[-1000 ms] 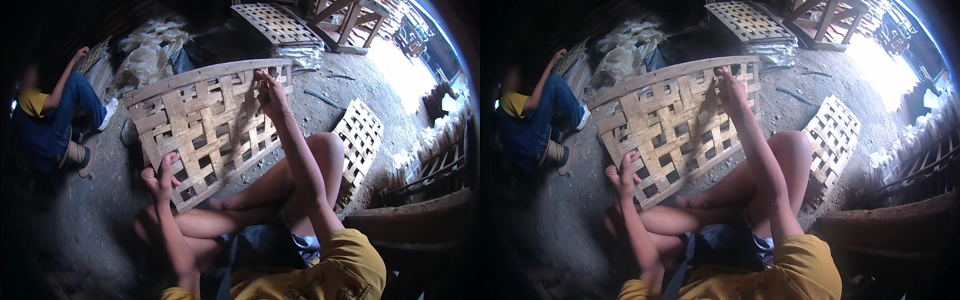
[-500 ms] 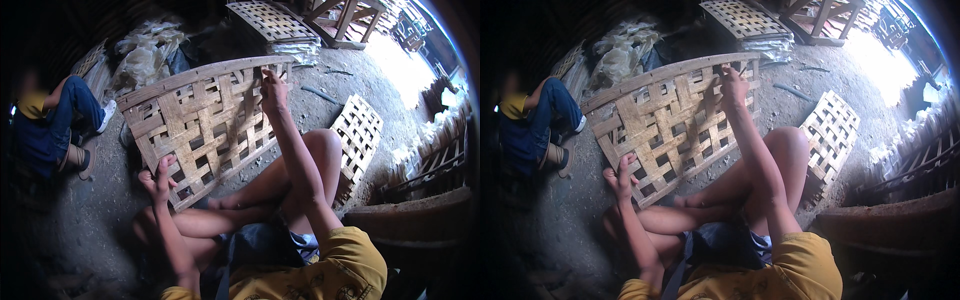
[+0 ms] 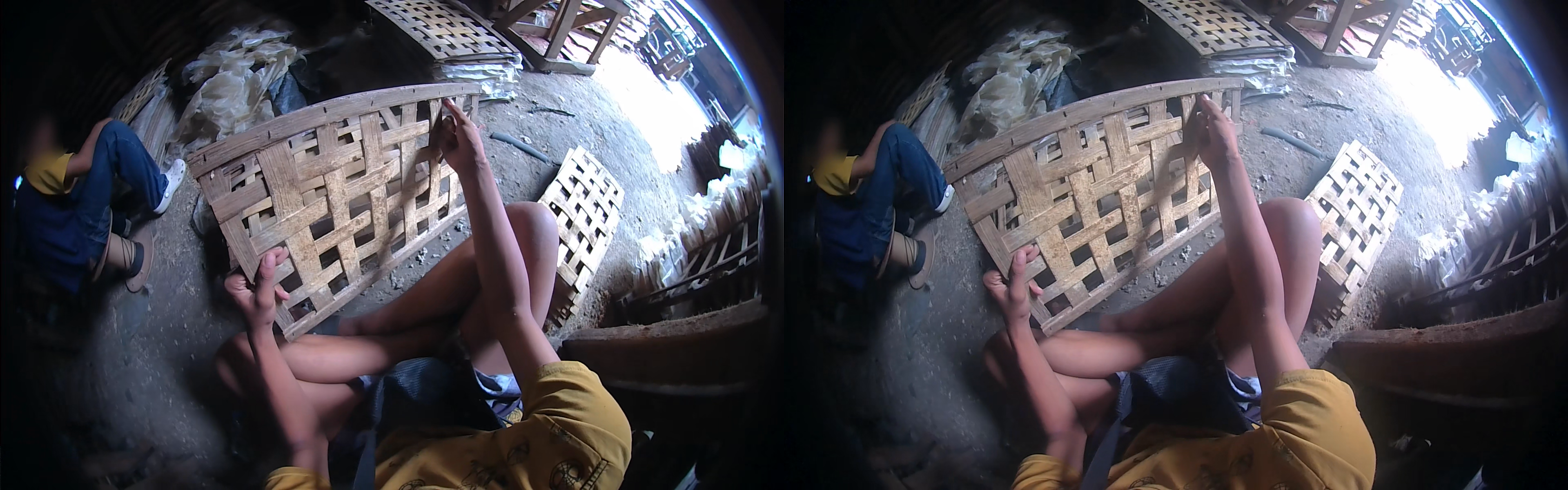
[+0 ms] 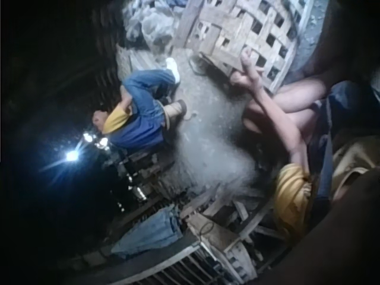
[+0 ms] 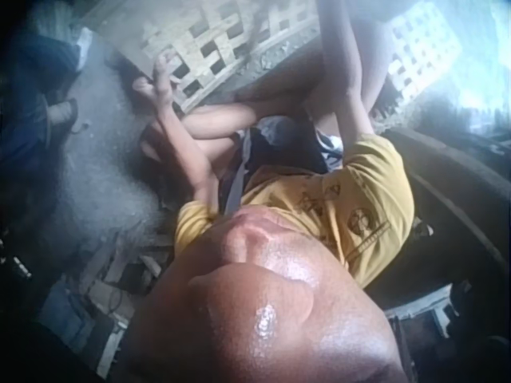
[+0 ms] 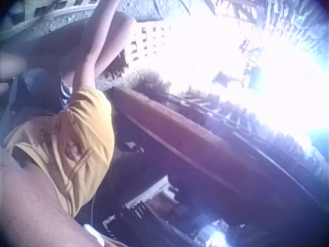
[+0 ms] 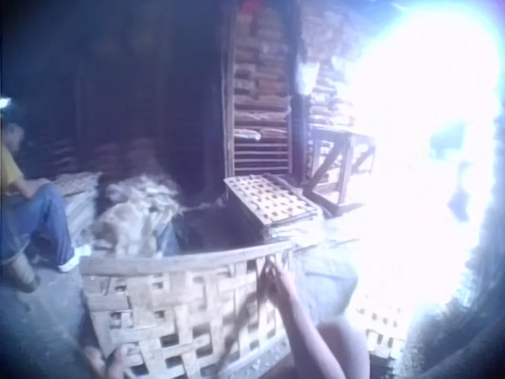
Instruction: The person sits on the floor and uses a small tool to scrape and smooth the surface of a wooden lattice panel. They hold the panel with one hand and work methodically across its surface, then place the panel down and cover it with a plastic sheet.
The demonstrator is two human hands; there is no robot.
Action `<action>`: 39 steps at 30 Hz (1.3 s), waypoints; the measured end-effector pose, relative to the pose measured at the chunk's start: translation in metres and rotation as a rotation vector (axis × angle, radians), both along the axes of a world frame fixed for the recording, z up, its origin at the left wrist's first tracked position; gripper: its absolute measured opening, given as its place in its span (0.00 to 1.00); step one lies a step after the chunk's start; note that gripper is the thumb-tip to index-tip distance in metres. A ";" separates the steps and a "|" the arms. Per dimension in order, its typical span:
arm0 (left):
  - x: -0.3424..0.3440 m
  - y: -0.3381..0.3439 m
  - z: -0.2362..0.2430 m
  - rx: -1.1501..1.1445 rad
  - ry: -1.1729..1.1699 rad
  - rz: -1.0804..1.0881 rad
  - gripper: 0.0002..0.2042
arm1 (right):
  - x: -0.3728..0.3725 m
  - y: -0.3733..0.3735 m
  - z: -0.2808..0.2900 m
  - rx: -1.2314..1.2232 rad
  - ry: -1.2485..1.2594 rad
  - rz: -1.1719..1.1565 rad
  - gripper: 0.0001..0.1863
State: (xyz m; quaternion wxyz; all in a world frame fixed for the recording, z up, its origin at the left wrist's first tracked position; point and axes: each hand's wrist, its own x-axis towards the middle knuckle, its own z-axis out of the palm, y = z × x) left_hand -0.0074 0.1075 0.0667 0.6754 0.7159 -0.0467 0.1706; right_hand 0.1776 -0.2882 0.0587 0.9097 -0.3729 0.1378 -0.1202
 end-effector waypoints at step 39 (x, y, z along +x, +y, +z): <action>0.005 0.004 -0.016 0.010 0.042 0.075 0.32 | -0.019 0.011 -0.010 -1.508 -0.021 -0.625 0.15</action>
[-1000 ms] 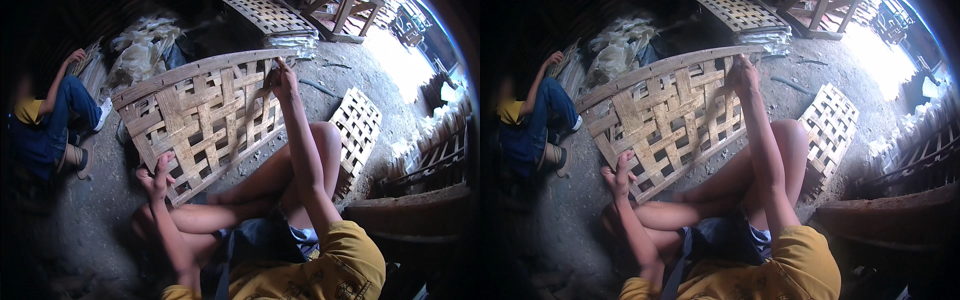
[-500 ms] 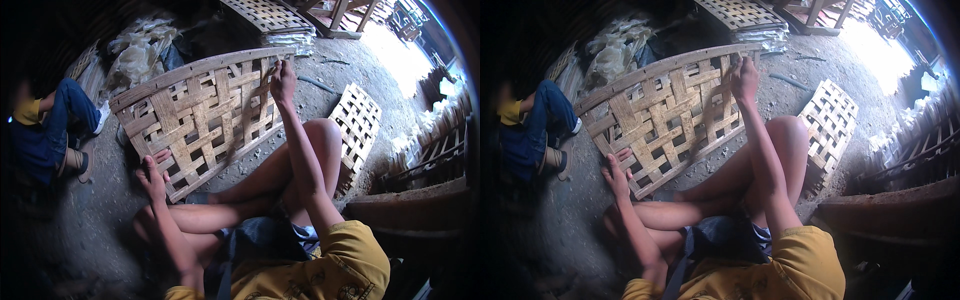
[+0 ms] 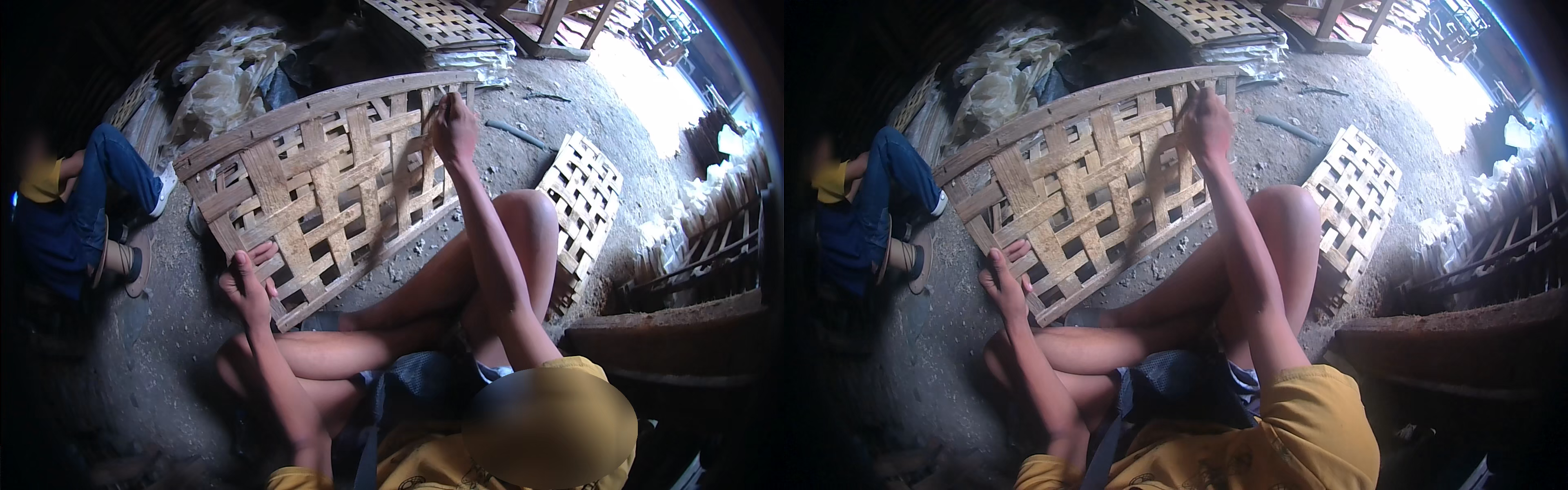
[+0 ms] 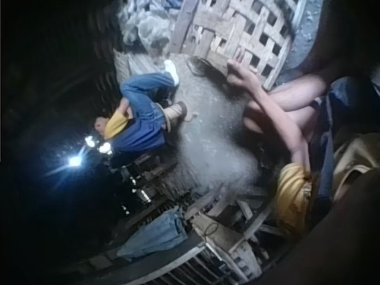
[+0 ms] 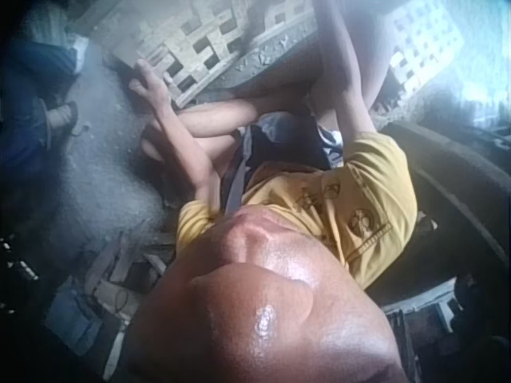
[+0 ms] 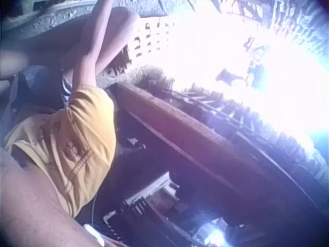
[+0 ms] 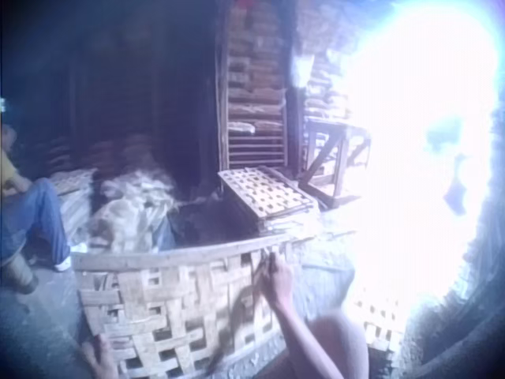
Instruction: The person sits on the floor and uses a small tool to scrape and smooth the surface of a wooden lattice panel. They hold the panel with one hand and work methodically across its surface, then place the panel down and cover it with a plastic sheet.
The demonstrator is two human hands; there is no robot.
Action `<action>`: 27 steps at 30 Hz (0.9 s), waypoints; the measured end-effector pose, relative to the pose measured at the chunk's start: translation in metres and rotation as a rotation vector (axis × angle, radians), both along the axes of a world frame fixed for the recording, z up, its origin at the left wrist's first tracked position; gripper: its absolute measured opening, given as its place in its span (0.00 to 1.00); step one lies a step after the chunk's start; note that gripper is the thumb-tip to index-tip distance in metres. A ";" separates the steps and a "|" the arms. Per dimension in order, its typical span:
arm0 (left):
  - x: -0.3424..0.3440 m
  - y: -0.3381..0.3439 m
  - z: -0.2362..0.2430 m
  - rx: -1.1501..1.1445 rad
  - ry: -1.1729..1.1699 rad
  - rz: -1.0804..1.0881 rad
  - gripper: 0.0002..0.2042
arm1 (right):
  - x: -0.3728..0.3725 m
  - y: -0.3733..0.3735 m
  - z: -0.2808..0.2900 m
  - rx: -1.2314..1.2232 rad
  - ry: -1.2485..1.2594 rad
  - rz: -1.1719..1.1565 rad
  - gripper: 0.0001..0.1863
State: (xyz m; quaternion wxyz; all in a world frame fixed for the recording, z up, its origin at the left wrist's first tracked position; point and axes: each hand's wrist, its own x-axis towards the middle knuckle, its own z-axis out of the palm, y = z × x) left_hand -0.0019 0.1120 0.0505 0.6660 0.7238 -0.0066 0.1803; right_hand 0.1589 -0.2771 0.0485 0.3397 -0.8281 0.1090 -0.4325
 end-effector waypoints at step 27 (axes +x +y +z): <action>-0.002 0.001 0.001 -0.040 0.042 -0.027 0.30 | 0.030 -0.067 0.007 0.015 0.409 0.272 0.31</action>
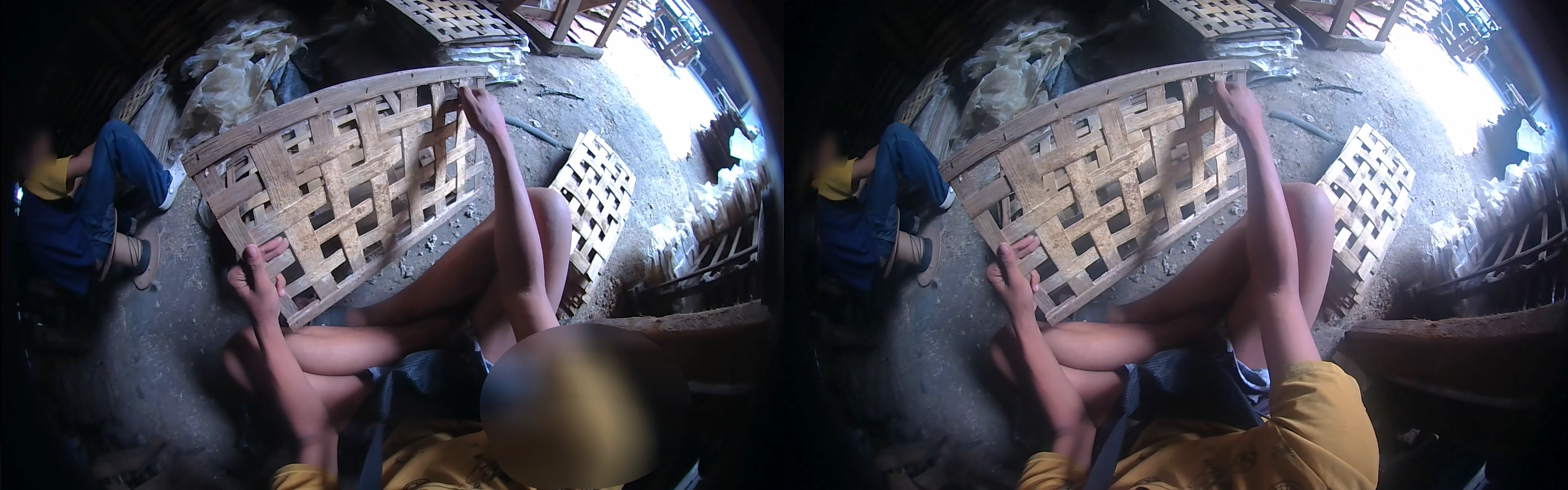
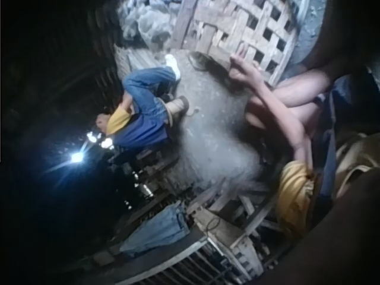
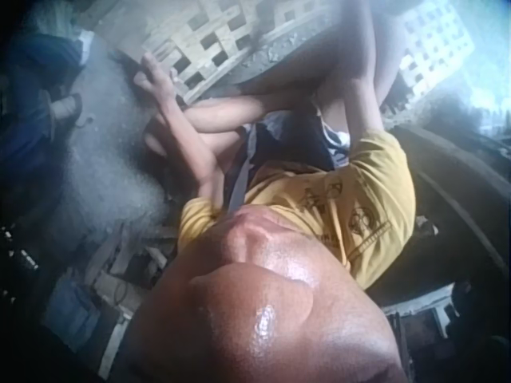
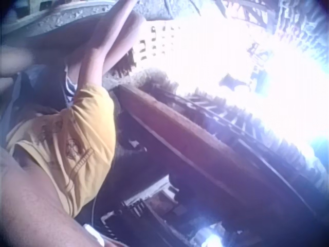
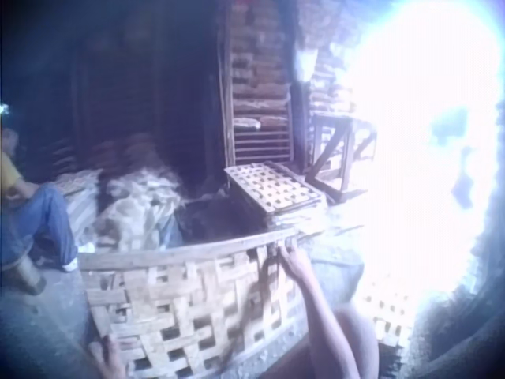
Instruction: The person sits on the floor and uses a small tool to scrape and smooth the surface of a wooden lattice panel. They hold the panel with one hand and work methodically across its surface, then place the panel down and cover it with a plastic sheet.
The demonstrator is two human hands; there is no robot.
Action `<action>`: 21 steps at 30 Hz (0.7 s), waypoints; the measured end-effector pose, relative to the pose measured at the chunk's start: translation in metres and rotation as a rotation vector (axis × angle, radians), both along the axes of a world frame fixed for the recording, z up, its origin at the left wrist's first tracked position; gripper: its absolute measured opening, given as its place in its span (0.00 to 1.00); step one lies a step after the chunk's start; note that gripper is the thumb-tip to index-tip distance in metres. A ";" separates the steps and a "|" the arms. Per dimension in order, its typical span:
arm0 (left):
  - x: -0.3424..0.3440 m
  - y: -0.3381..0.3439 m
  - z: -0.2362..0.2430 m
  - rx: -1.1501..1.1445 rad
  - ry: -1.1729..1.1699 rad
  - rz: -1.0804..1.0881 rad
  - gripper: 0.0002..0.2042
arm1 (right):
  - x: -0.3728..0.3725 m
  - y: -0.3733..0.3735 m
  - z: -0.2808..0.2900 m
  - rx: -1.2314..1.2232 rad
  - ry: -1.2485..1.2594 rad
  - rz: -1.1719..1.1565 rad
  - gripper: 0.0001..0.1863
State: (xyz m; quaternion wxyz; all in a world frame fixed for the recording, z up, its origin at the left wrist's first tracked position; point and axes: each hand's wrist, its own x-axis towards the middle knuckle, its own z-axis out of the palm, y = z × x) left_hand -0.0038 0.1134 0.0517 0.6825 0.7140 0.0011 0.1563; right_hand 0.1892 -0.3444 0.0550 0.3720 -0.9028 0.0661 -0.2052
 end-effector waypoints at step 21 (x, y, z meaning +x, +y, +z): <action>0.001 0.006 -0.001 0.035 -0.035 -0.023 0.30 | 0.004 0.058 0.006 1.577 -0.184 -0.081 0.10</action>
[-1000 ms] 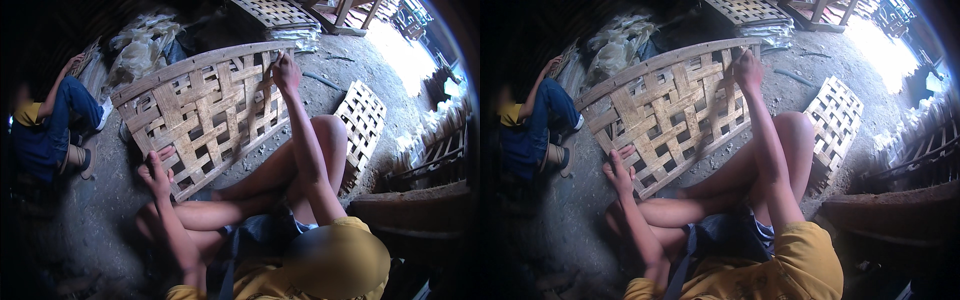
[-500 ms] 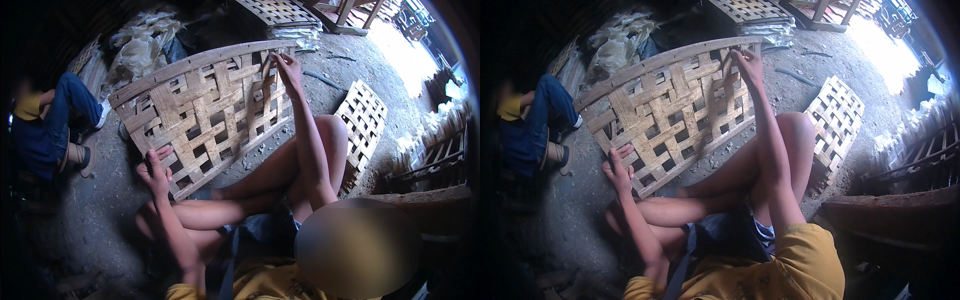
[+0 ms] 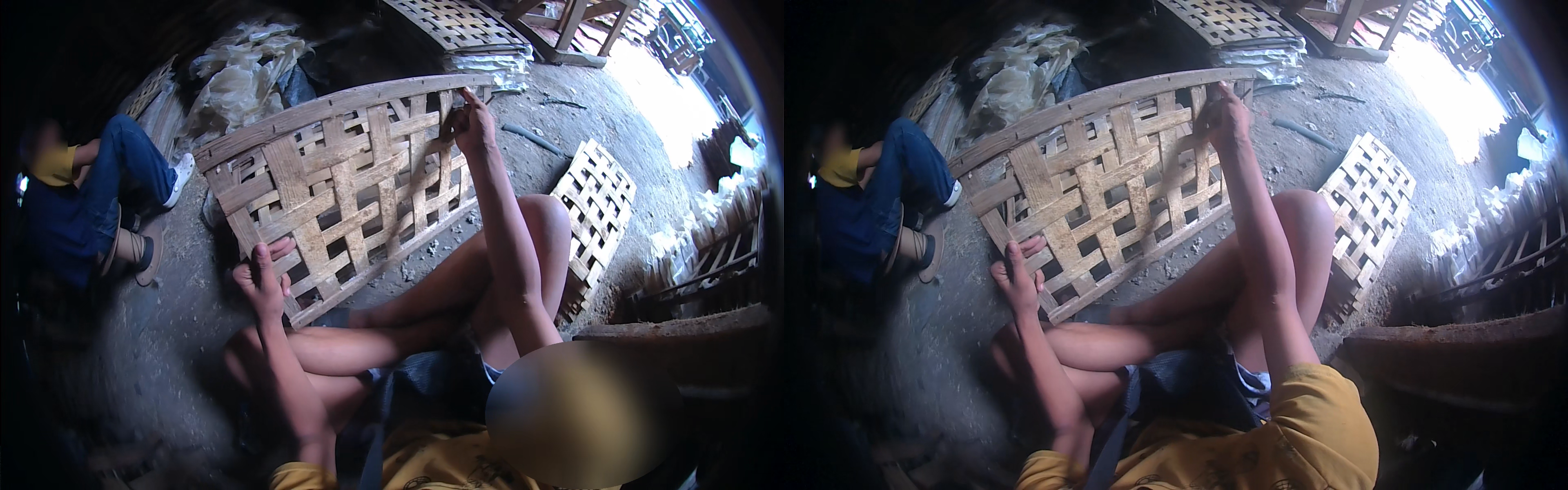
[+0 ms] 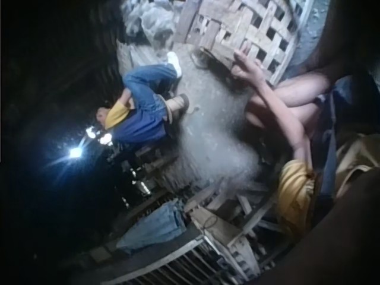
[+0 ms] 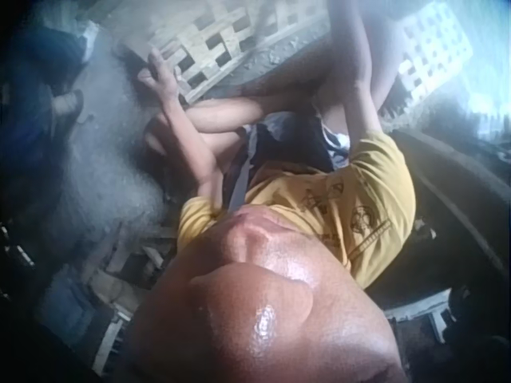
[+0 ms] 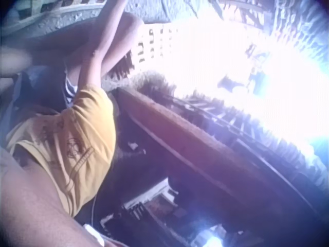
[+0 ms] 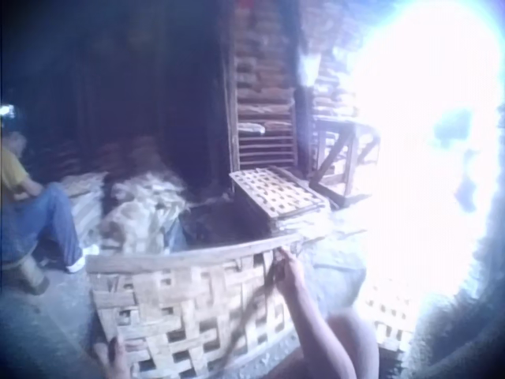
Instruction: The person sits on the floor and uses a small tool to scrape and smooth the surface of a wooden lattice panel. They hold the panel with one hand and work methodically across its surface, then place the panel down and cover it with a plastic sheet.
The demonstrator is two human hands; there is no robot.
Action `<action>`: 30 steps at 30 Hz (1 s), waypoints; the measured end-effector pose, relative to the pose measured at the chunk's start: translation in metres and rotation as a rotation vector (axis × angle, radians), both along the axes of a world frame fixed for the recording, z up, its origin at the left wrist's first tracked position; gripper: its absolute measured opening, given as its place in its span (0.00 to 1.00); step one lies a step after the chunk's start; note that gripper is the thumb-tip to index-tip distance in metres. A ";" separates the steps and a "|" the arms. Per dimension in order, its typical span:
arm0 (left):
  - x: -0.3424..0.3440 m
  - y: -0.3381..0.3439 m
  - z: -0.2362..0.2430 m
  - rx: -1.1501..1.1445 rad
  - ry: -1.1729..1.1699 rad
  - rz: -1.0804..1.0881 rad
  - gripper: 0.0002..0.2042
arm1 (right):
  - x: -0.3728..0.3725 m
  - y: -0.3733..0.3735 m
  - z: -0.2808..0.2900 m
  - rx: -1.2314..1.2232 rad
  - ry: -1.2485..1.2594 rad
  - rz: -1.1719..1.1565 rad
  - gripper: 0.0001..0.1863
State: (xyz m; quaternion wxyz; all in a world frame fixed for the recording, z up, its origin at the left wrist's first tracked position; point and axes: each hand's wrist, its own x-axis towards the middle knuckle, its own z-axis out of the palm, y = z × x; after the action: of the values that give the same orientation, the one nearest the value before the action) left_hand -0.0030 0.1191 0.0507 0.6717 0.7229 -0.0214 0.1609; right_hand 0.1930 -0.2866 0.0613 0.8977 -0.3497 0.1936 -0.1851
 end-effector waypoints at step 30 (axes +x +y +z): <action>0.000 -0.019 0.003 -0.049 -0.032 -0.057 0.28 | -0.012 -0.044 -0.033 -0.759 -0.078 -0.280 0.16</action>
State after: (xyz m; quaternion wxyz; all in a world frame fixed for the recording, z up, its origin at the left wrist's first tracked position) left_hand -0.0026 0.1001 0.0540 0.6931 0.7026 -0.0486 0.1537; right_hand 0.1810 -0.3309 0.0285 0.6778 -0.6190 0.1232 -0.3772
